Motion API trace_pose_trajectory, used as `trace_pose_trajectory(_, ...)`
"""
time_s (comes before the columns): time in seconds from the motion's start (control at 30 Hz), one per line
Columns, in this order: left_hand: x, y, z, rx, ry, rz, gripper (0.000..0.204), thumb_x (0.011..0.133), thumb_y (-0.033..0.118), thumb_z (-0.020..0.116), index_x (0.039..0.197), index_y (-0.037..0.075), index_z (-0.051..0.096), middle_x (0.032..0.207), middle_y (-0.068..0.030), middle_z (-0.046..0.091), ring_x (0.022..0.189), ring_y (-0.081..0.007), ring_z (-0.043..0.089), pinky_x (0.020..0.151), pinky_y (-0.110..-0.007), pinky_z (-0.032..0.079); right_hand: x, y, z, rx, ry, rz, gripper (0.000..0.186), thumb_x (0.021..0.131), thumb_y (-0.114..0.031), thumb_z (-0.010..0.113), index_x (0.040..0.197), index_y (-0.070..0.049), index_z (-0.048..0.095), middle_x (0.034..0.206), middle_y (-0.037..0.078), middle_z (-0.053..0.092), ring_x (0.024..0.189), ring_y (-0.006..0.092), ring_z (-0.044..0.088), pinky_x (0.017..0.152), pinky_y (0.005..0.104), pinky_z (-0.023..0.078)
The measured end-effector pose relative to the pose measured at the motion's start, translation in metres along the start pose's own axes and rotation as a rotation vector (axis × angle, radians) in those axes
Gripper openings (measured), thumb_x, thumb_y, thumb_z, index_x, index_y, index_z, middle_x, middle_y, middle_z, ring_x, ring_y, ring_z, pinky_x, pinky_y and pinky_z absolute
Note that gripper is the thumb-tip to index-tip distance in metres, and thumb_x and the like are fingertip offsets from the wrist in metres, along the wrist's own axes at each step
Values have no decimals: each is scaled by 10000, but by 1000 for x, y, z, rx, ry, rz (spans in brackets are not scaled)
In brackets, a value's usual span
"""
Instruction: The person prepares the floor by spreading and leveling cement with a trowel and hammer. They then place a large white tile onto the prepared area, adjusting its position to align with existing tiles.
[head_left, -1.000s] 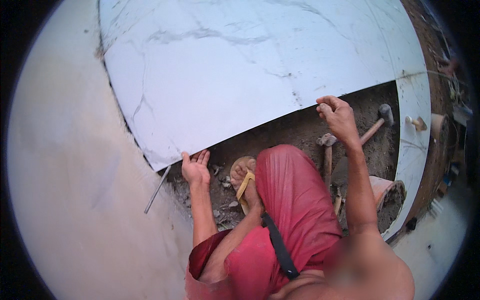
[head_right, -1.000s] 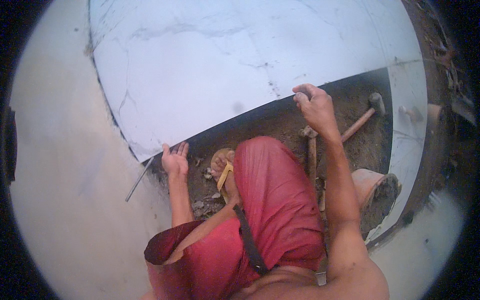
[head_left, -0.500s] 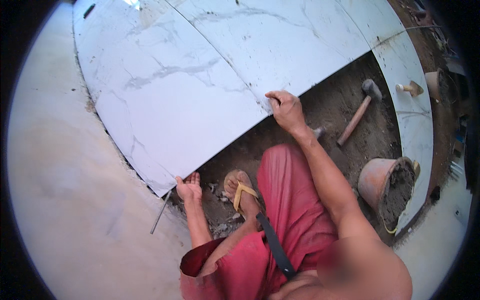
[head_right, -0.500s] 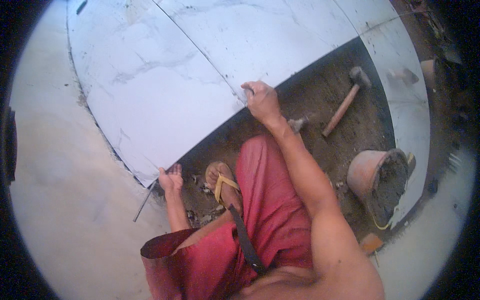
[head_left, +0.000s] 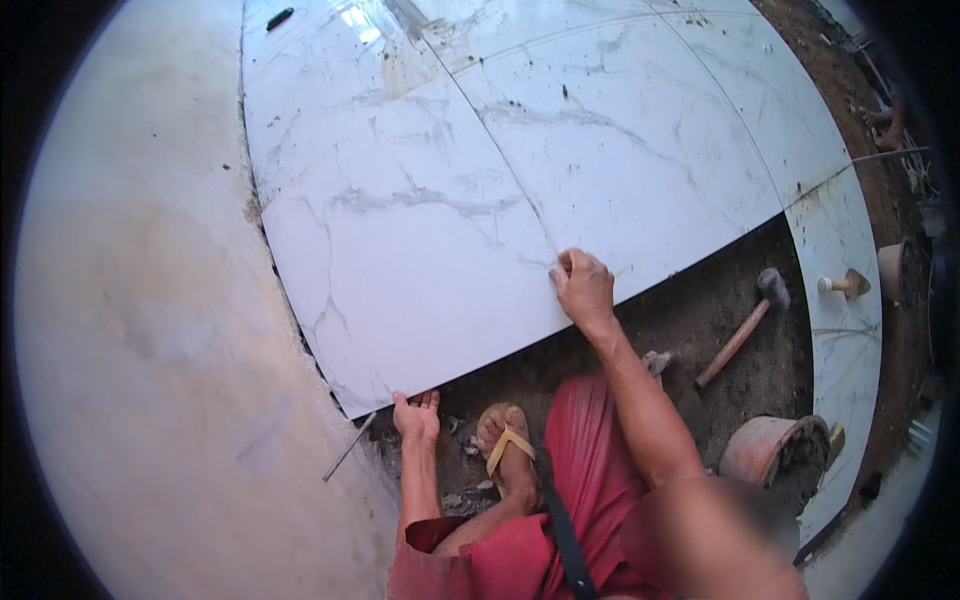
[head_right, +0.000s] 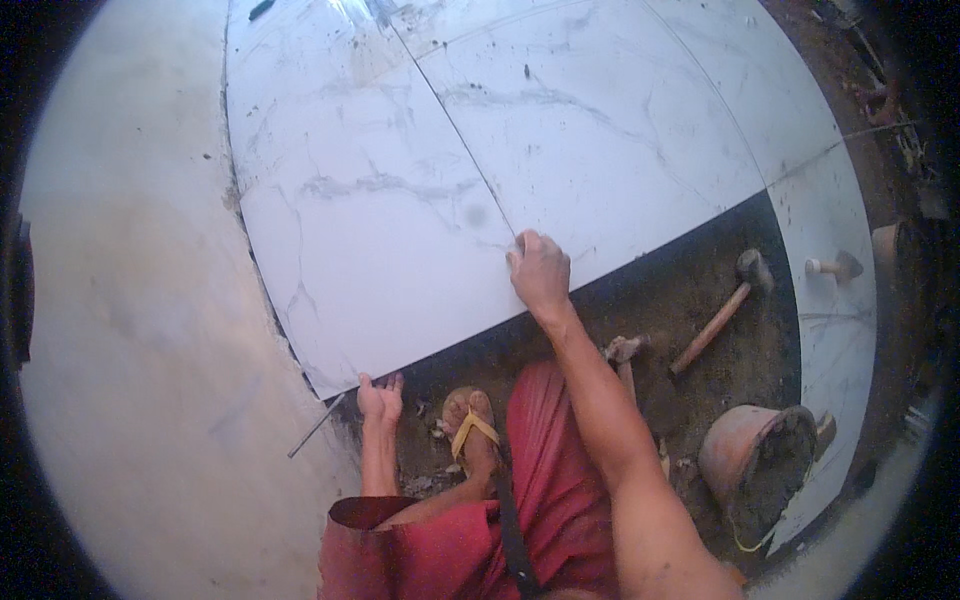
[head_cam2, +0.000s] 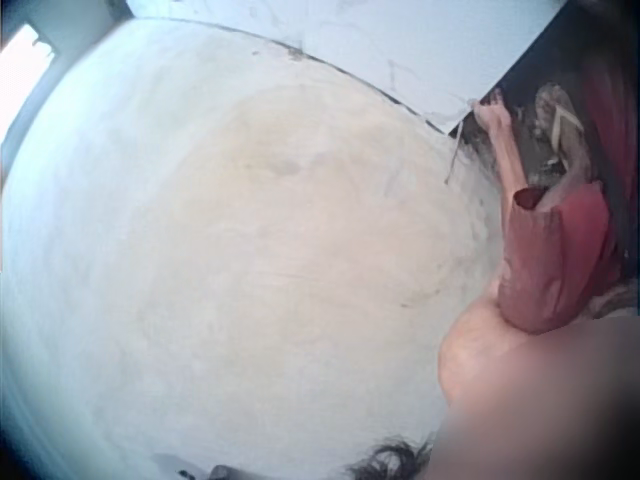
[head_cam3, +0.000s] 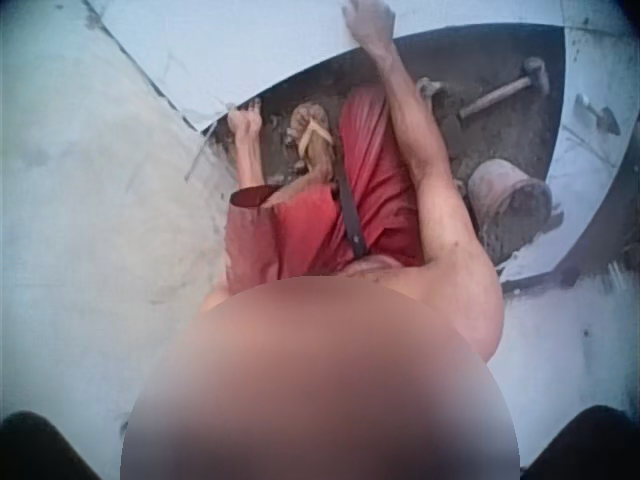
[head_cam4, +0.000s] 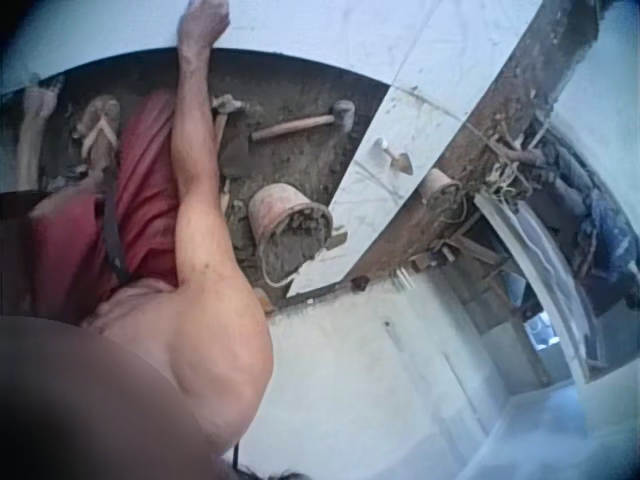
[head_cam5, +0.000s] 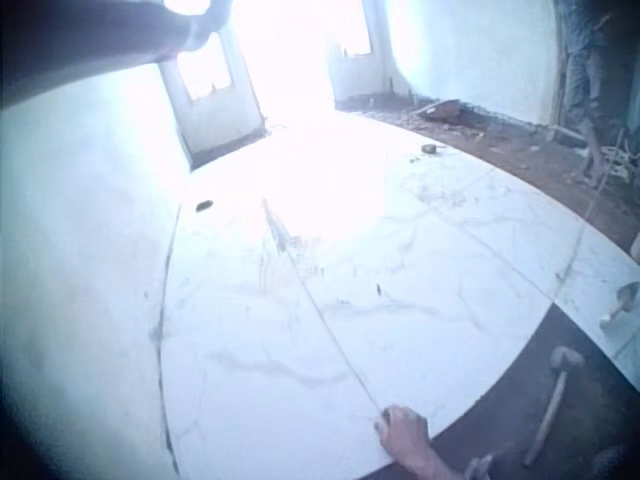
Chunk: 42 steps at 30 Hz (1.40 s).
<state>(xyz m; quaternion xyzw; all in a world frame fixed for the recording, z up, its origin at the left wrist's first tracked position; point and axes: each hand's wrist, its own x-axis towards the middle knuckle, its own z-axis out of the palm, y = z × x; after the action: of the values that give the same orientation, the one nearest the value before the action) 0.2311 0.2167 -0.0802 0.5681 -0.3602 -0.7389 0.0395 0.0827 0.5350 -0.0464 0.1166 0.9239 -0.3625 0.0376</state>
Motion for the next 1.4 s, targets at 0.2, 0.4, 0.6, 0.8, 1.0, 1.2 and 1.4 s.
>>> trace_pose_trajectory(0.2,-3,-2,-2,-3,14,23,451,998,404,315,1216,27,432,1129,-158,482,1041,-298,492,907,-460,428,-5,3,-9,20,-74,84,181,759,-189,673,850,-41,625,819,165,657,815,359,633,763,461,485)
trace_pose_trajectory(0.4,7,9,-10,1,-9,43,453,998,385,334,1206,-7,424,1179,-192,458,1054,-302,484,930,-473,433,23,17,-24,192,-322,140,204,734,-223,664,856,-63,694,827,146,685,801,285,670,759,387,519)
trace_pose_trajectory(0.6,15,10,-9,-25,20,-46,454,997,385,329,1182,-15,437,1152,-175,469,1038,-296,489,947,-471,430,-6,58,-48,241,-61,149,182,783,-165,638,893,-28,686,829,119,693,747,207,670,713,317,521)
trace_pose_trajectory(0.8,13,19,-14,84,-2,-90,427,1004,342,319,1189,-27,429,1178,-180,464,1076,-297,484,951,-458,448,-50,47,-23,245,-95,152,145,755,-184,661,822,-56,676,819,176,666,811,338,654,769,413,515)
trace_pose_trajectory(1.0,16,13,-18,107,74,9,431,1001,326,307,1205,-36,421,1151,-182,501,1080,-315,486,968,-469,438,-53,50,-15,235,-12,154,139,766,-181,645,824,-57,666,785,183,655,775,354,648,719,419,517)
trace_pose_trajectory(1.2,36,6,-23,64,-69,-5,384,1004,366,316,1184,68,477,1085,-141,562,958,-289,537,874,-471,447,-41,42,-13,159,-96,35,211,763,-188,610,895,-36,672,843,202,653,800,359,642,733,431,501)
trace_pose_trajectory(1.4,5,-1,-7,42,9,-10,394,990,369,371,1129,16,480,967,-153,557,939,-303,545,871,-485,477,-42,37,-18,31,-218,80,175,760,-160,689,880,-34,668,837,125,683,787,240,661,737,342,504)
